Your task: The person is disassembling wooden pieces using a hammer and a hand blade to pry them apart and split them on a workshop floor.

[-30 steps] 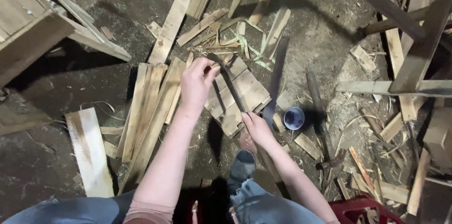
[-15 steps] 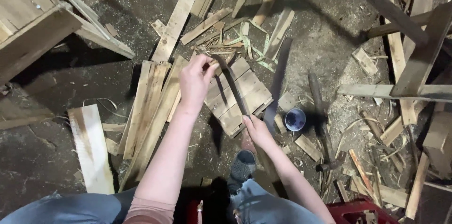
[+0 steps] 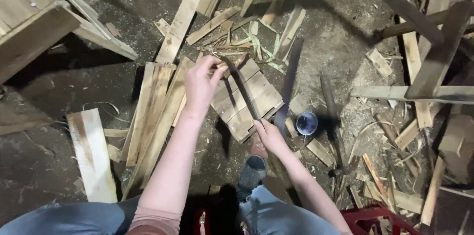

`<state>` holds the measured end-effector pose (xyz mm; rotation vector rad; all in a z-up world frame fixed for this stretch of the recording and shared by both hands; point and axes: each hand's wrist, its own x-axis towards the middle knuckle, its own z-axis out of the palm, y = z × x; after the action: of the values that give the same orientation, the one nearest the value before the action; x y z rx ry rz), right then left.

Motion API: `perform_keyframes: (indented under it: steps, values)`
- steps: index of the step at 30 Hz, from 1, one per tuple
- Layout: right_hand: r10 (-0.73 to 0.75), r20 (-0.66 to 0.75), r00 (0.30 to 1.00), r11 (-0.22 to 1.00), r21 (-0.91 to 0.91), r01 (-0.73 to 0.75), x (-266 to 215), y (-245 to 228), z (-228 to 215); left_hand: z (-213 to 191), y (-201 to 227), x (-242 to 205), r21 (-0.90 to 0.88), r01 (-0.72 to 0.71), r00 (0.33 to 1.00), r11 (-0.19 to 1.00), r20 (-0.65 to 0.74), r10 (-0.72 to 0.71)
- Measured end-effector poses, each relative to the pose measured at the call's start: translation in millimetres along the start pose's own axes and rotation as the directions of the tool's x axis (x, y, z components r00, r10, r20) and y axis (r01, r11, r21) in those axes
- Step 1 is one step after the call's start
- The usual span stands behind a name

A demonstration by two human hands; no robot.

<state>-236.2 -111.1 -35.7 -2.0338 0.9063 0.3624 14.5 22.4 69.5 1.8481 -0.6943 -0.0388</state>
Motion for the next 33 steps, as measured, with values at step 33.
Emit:
perform_keyframes:
  steps: [33]
  values:
    - [-0.142, -0.163, 0.976, 0.945, -0.316, 0.085, -25.7, 2.7, -20.6, 18.3, -66.1, -2.3, -0.091, -0.115, 0.993, 0.989, -0.026, 0.113]
